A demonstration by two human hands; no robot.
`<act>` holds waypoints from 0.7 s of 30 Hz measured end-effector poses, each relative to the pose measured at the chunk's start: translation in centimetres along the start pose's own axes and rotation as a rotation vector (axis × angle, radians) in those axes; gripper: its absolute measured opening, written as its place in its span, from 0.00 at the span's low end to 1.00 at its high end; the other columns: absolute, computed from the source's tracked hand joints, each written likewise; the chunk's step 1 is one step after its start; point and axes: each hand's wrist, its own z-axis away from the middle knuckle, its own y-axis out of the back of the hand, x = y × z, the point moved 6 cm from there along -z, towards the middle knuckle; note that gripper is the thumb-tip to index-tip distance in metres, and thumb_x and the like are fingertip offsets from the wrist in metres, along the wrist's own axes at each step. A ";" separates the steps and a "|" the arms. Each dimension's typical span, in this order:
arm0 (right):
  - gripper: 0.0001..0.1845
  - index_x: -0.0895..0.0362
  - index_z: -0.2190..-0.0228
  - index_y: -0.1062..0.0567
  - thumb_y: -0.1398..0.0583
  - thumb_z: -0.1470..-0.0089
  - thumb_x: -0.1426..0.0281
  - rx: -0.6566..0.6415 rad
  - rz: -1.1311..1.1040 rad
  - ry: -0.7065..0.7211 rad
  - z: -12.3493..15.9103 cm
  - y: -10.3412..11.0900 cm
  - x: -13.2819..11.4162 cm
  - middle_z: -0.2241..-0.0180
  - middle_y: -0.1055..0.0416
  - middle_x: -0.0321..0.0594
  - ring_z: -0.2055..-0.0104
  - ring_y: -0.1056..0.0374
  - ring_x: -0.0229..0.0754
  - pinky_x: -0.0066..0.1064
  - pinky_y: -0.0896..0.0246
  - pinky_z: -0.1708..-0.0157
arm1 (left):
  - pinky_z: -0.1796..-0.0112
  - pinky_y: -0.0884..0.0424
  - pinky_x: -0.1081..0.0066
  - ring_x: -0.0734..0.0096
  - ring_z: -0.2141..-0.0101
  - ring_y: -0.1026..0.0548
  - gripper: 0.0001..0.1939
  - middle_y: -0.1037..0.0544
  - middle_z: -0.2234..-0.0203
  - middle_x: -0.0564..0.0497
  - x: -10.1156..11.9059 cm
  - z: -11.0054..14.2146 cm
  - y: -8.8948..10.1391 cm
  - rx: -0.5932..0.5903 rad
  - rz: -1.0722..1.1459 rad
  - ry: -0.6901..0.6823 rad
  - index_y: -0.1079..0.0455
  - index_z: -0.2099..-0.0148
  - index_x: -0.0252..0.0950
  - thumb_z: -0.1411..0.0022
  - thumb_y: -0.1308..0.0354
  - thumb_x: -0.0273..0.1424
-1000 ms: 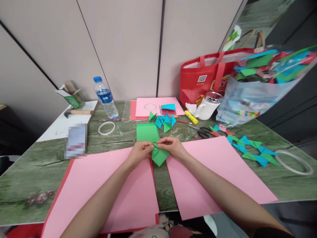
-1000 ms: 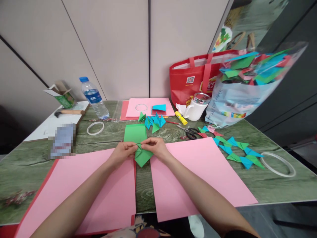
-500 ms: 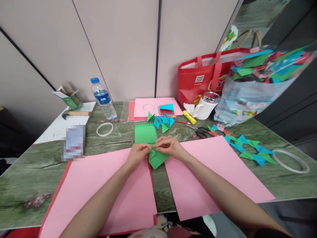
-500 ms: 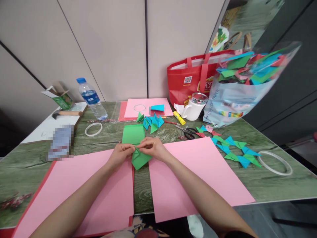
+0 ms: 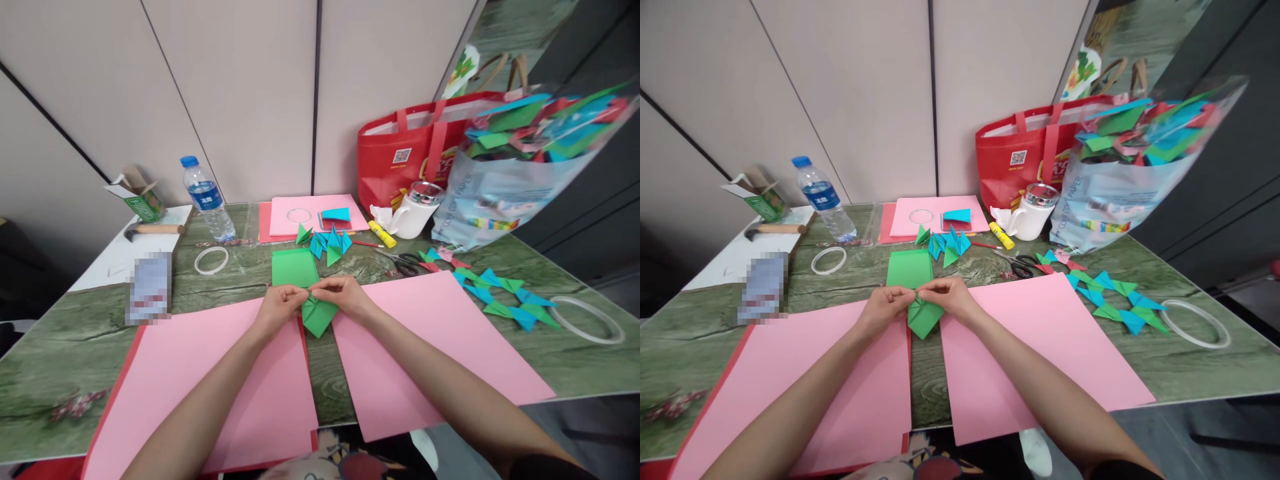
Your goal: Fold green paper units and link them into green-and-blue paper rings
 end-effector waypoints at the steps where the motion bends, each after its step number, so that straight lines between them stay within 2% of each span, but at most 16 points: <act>1: 0.12 0.57 0.73 0.21 0.35 0.62 0.63 0.015 -0.011 -0.017 0.0 0.1 0.1 0.72 0.24 0.39 0.69 0.31 0.40 0.32 0.39 0.67 | 0.77 0.38 0.76 0.77 0.81 0.33 0.15 0.28 0.84 0.52 0.1 0.0 0.0 0.009 -0.009 -0.008 0.28 0.73 0.29 0.55 0.37 0.39; 8: 0.12 0.57 0.75 0.21 0.32 0.67 0.65 0.016 -0.044 -0.058 -0.1 0.3 1.0 0.74 0.24 0.38 0.71 0.32 0.39 0.31 0.40 0.68 | 0.79 0.40 0.77 0.76 0.81 0.32 0.13 0.26 0.82 0.51 -0.1 -0.2 0.6 0.082 -0.175 -0.077 0.28 0.72 0.30 0.53 0.40 0.37; 15: 0.14 0.58 0.76 0.21 0.31 0.72 0.66 0.040 -0.107 -0.116 0.0 0.4 1.5 0.77 0.25 0.37 0.75 0.33 0.37 0.30 0.40 0.70 | 0.79 0.38 0.76 0.75 0.81 0.32 0.11 0.26 0.83 0.51 -0.9 -0.4 0.6 0.061 -0.112 -0.030 0.27 0.69 0.30 0.53 0.40 0.34; 21: 0.15 0.58 0.78 0.21 0.30 0.75 0.67 0.069 -0.156 -0.138 0.0 0.5 1.5 0.79 0.26 0.36 0.78 0.34 0.35 0.29 0.39 0.73 | 0.80 0.40 0.78 0.77 0.82 0.34 0.10 0.27 0.83 0.53 -0.8 -0.3 0.3 0.062 -0.070 -0.026 0.28 0.71 0.31 0.55 0.39 0.33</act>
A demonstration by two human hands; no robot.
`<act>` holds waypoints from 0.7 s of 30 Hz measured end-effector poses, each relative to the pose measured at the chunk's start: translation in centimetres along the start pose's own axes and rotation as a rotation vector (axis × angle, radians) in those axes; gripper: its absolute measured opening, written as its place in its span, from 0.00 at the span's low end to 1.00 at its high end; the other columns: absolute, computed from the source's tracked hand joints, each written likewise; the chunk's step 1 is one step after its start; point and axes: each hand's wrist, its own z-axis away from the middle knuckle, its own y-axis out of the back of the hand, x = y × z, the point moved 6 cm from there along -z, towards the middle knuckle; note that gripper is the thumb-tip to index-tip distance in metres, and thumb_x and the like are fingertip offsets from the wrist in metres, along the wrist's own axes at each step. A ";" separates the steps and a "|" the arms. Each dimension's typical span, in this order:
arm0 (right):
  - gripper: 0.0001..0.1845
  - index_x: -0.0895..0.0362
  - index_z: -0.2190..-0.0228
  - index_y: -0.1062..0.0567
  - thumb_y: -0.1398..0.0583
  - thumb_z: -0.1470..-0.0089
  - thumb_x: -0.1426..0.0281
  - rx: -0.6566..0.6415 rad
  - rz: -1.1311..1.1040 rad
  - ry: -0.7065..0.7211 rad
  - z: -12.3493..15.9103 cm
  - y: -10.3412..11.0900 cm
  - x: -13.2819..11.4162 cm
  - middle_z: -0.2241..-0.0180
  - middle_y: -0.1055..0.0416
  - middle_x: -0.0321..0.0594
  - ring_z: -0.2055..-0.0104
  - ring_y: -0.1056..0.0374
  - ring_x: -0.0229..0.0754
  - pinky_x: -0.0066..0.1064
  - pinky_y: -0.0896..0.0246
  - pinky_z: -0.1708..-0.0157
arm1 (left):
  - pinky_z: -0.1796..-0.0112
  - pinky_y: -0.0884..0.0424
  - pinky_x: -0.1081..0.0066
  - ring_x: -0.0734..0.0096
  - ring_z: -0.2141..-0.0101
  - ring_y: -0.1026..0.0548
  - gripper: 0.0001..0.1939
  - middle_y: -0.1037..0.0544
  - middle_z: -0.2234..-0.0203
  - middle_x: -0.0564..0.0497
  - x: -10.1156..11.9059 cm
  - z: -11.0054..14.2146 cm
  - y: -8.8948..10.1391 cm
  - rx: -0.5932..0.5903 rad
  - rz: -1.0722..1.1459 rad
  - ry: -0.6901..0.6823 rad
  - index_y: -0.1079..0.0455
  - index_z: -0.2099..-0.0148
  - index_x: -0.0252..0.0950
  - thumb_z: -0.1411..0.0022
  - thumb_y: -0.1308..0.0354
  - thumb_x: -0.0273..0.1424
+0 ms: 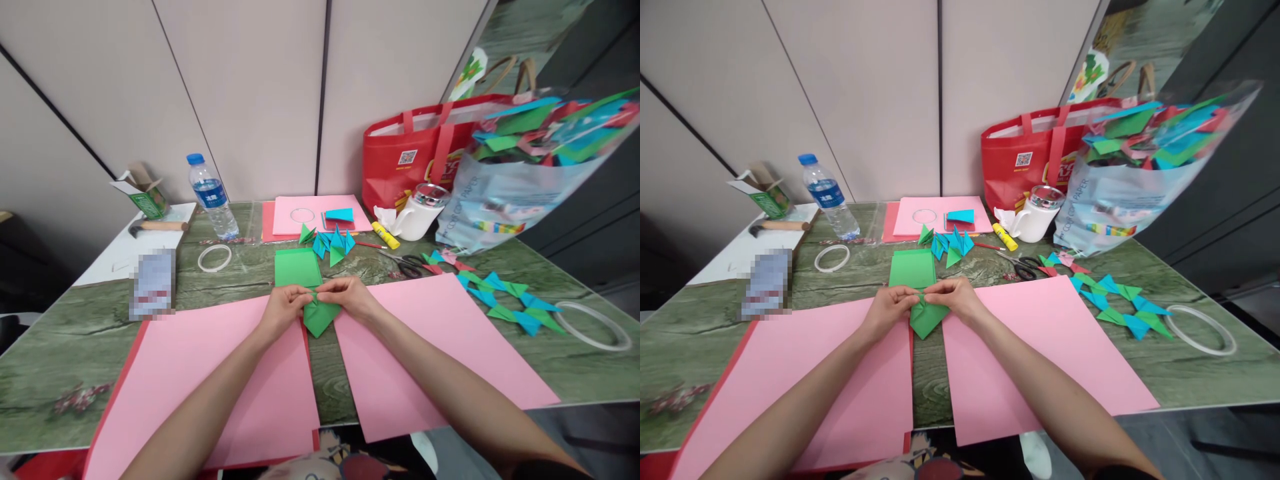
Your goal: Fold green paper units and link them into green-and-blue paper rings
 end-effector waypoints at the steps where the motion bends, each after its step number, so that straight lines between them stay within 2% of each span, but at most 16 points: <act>1: 0.15 0.58 0.78 0.21 0.30 0.76 0.67 0.003 -0.004 -0.001 0.0 0.0 0.0 0.79 0.26 0.36 0.78 0.34 0.35 0.29 0.39 0.74 | 0.81 0.41 0.78 0.78 0.82 0.35 0.10 0.28 0.84 0.53 0.0 0.0 0.0 0.007 -0.006 -0.004 0.28 0.71 0.30 0.55 0.39 0.33; 6: 0.15 0.59 0.80 0.22 0.30 0.77 0.67 0.017 0.068 0.017 0.1 0.0 -0.3 0.82 0.27 0.36 0.79 0.35 0.35 0.28 0.40 0.77 | 0.84 0.46 0.80 0.81 0.85 0.40 0.10 0.33 0.87 0.56 0.1 -0.1 0.2 0.070 -0.082 -0.033 0.29 0.73 0.30 0.54 0.40 0.34; 9: 0.15 0.59 0.79 0.23 0.30 0.76 0.67 0.023 0.121 0.040 0.3 -0.1 -0.9 0.82 0.28 0.36 0.79 0.35 0.36 0.28 0.41 0.76 | 0.83 0.46 0.79 0.81 0.84 0.39 0.10 0.31 0.86 0.55 0.4 0.0 0.3 0.073 -0.126 -0.073 0.29 0.73 0.30 0.54 0.40 0.34; 13: 0.16 0.59 0.74 0.23 0.32 0.69 0.63 -0.030 0.126 0.072 0.5 -0.7 -1.5 0.78 0.27 0.36 0.76 0.35 0.36 0.28 0.41 0.73 | 0.80 0.42 0.78 0.78 0.83 0.36 0.12 0.29 0.84 0.53 0.9 0.1 0.5 0.067 -0.105 -0.112 0.30 0.71 0.30 0.54 0.39 0.35; 18: 0.16 0.60 0.81 0.27 0.37 0.61 0.58 -0.061 0.283 0.111 0.5 -1.2 -1.5 0.82 0.32 0.34 0.79 0.41 0.34 0.27 0.47 0.77 | 0.81 0.44 0.78 0.80 0.84 0.38 0.13 0.31 0.86 0.54 1.0 0.1 0.5 0.040 -0.107 -0.115 0.30 0.73 0.29 0.54 0.39 0.37; 21: 0.15 0.59 0.83 0.30 0.38 0.59 0.59 -0.029 0.424 0.218 0.6 -1.3 -2.0 0.83 0.35 0.33 0.79 0.43 0.33 0.26 0.49 0.79 | 0.82 0.47 0.79 0.81 0.85 0.40 0.13 0.32 0.87 0.54 1.0 0.1 0.6 0.049 -0.124 -0.115 0.29 0.73 0.29 0.54 0.39 0.37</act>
